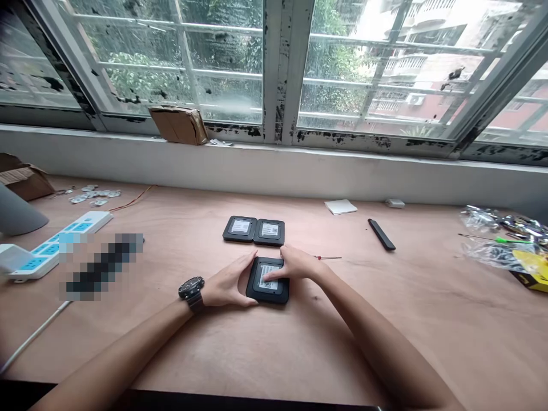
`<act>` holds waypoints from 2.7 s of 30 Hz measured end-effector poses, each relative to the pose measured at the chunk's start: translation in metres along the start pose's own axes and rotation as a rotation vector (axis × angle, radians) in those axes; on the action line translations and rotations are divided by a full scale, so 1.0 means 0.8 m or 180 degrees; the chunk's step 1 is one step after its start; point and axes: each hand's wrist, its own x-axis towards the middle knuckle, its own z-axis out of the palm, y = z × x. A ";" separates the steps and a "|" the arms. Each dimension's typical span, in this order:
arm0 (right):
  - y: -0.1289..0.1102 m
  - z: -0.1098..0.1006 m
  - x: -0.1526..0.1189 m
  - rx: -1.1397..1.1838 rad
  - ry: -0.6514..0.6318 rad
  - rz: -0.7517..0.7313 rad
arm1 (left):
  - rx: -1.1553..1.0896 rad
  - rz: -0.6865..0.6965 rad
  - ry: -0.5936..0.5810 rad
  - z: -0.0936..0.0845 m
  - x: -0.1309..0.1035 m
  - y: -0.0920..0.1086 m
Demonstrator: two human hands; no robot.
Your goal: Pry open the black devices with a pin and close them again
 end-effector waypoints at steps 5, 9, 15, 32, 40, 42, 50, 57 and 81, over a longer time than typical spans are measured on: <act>-0.001 0.002 -0.001 0.0037 0.0032 -0.0041 | -0.0099 -0.0049 0.0016 0.001 -0.001 -0.001; -0.003 0.001 -0.002 -0.0001 0.0038 0.0014 | -0.0148 -0.0118 0.0012 0.002 -0.002 -0.004; -0.009 -0.008 -0.008 0.0126 -0.0002 -0.0280 | -0.0201 -0.0016 -0.0025 0.000 0.000 0.000; -0.014 -0.073 -0.075 0.0302 0.0780 -0.1353 | 0.1622 -0.0790 0.0688 -0.004 -0.089 0.030; 0.062 0.006 -0.102 -0.0862 0.1824 -0.1979 | 0.1350 -0.0793 0.0557 -0.007 -0.086 0.024; 0.087 0.022 -0.098 -0.0851 0.1971 -0.1899 | 0.1318 -0.0763 0.0566 -0.005 -0.087 0.020; 0.106 0.041 -0.082 -0.0588 0.1699 -0.1656 | 0.1558 -0.0601 0.0556 -0.001 -0.092 0.019; 0.099 0.034 -0.098 -0.0364 0.1451 -0.1434 | 0.1976 -0.0516 0.0097 -0.033 -0.107 -0.004; 0.118 0.048 -0.088 -0.0483 0.0610 -0.1108 | 0.1944 -0.0635 -0.0310 -0.048 -0.111 -0.018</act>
